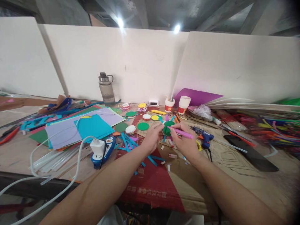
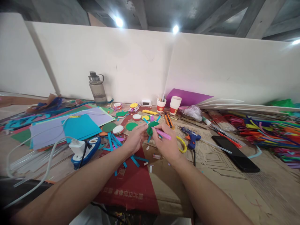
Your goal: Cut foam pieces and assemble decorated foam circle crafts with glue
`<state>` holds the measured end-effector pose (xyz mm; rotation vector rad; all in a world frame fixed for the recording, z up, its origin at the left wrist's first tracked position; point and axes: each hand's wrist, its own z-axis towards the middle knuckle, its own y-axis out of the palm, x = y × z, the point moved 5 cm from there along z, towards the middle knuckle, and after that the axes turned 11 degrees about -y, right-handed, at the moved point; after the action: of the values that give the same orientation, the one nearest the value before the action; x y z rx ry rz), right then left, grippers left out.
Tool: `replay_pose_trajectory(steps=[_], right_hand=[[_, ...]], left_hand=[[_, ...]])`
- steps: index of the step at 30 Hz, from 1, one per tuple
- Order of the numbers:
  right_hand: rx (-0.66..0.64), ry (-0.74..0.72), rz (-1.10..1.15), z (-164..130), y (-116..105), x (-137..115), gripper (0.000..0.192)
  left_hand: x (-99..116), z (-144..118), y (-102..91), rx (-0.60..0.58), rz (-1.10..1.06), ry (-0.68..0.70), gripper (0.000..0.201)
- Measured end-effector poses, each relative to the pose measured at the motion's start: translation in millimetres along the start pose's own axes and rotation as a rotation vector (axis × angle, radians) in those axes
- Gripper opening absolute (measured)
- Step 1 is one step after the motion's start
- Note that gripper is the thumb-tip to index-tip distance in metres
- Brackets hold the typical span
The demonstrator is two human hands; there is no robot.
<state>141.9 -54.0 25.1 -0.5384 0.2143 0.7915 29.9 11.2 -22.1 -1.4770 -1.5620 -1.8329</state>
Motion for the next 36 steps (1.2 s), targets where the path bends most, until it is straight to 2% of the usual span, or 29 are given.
replay_pose_trajectory(steps=[12,36], right_hand=[[0.002,0.001,-0.021,-0.1,-0.6,-0.7,0.011],[0.032,-0.020,-0.017,1.2,-6.2,5.8,0.009]], left_hand=[[0.3,-0.2,0.3,0.022,0.003,-0.006,0.031],[-0.6,-1.5,2.8,-0.027,0.053,-0.017,0.029]])
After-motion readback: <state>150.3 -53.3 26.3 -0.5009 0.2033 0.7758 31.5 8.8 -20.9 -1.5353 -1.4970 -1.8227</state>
